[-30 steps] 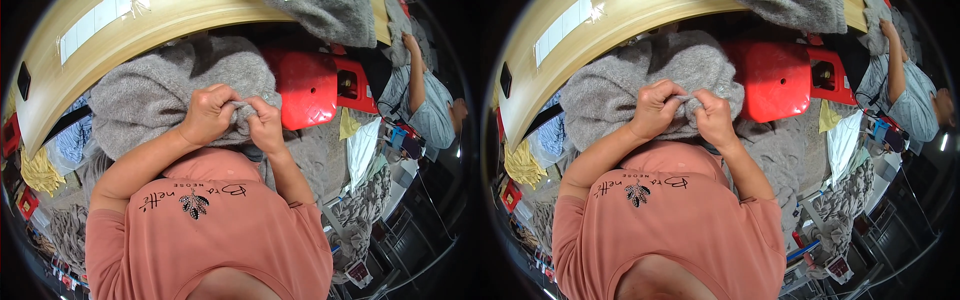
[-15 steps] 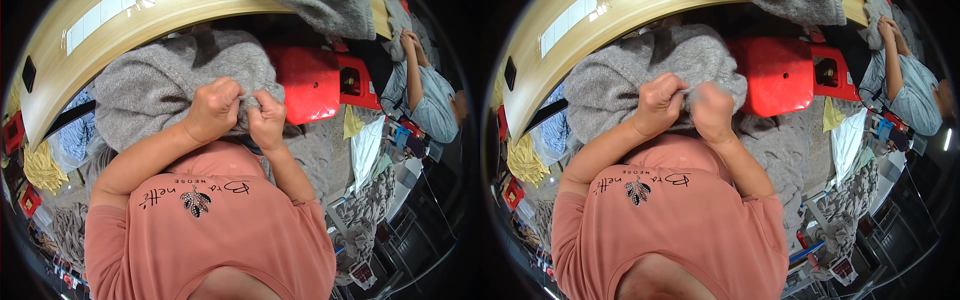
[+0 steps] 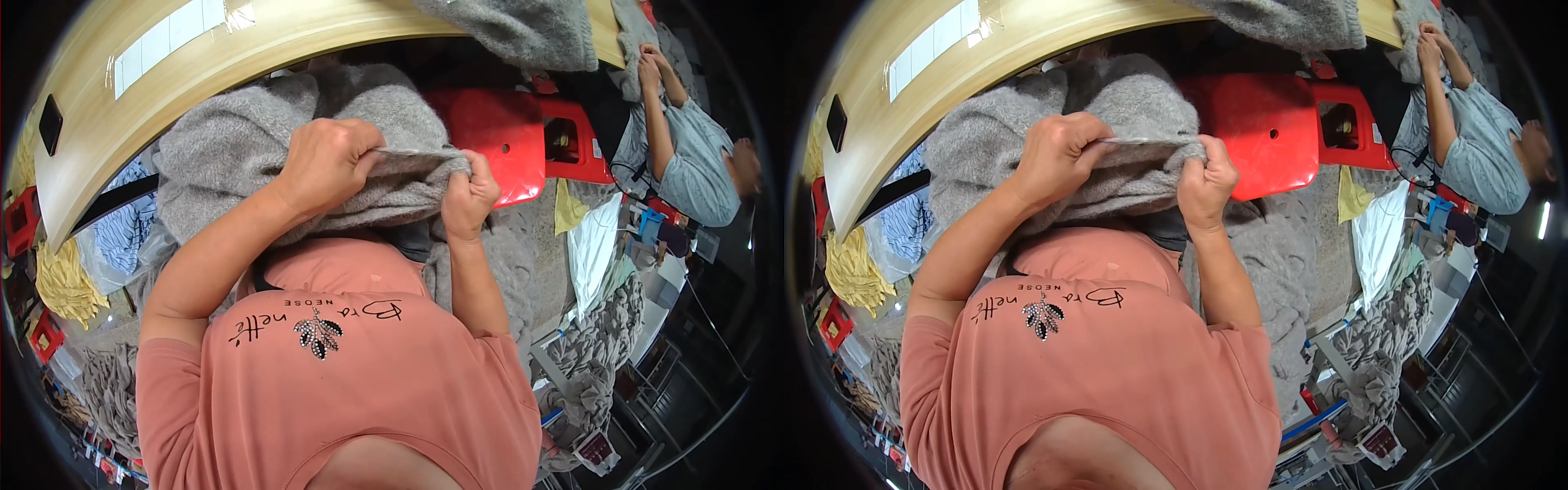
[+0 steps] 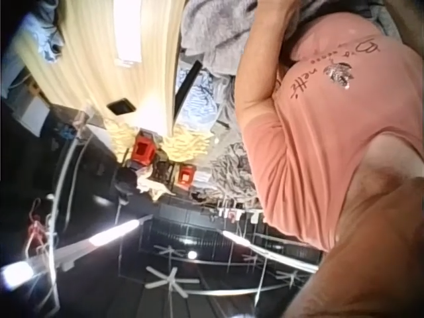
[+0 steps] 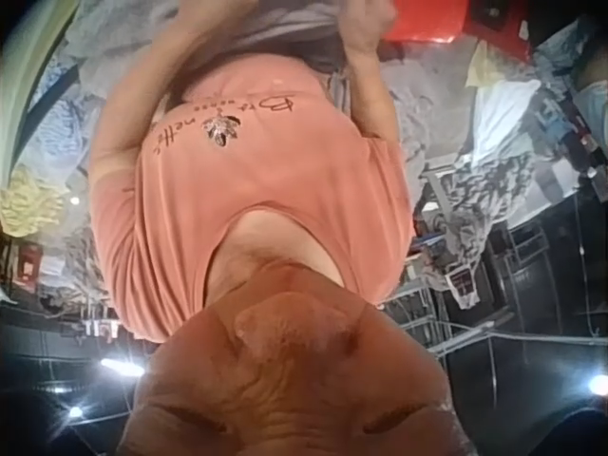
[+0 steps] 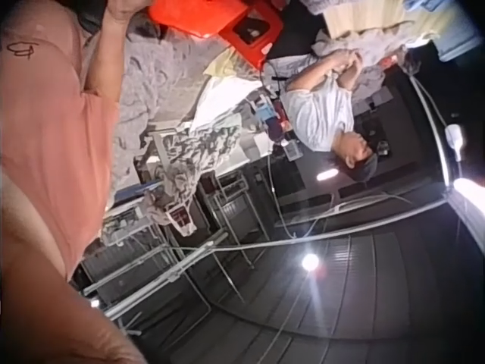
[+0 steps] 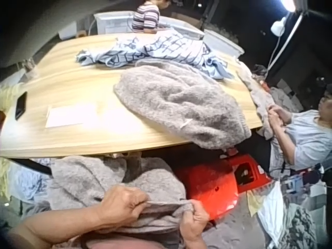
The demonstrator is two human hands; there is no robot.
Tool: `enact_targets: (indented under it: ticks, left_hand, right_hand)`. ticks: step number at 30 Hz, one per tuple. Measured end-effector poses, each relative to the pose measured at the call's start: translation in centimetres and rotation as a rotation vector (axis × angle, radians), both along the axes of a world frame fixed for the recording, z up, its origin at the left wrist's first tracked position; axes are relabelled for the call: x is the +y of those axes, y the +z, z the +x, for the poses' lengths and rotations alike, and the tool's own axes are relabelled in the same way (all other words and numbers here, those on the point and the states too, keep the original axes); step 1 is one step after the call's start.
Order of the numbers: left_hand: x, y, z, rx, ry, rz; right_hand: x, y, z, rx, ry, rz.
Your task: Folding and inspecting fabric garments on a workstation table.
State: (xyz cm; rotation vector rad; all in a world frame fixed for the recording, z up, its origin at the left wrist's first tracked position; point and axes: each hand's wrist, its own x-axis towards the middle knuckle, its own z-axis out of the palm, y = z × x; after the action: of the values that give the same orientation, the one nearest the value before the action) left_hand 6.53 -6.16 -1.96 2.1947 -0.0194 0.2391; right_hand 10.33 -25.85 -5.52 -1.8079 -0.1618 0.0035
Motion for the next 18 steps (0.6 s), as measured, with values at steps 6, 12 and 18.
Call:
enact_targets:
  ticks: [6, 12, 18]
  left_hand:
    - [0.8, -0.3, 0.3, 0.265, -0.081, 0.186]
    - [0.4, 0.8, -0.2, 0.339, -0.034, -0.034]
    - [1.0, 0.5, 0.0, 0.344, -0.111, -0.319]
  right_hand:
    - [-0.4, -1.2, 0.2, 0.077, 0.059, -0.246]
    - [3.0, 4.6, -0.1, -0.587, 0.489, -0.606]
    - [3.9, 2.8, -0.4, -0.135, 0.551, -0.073]
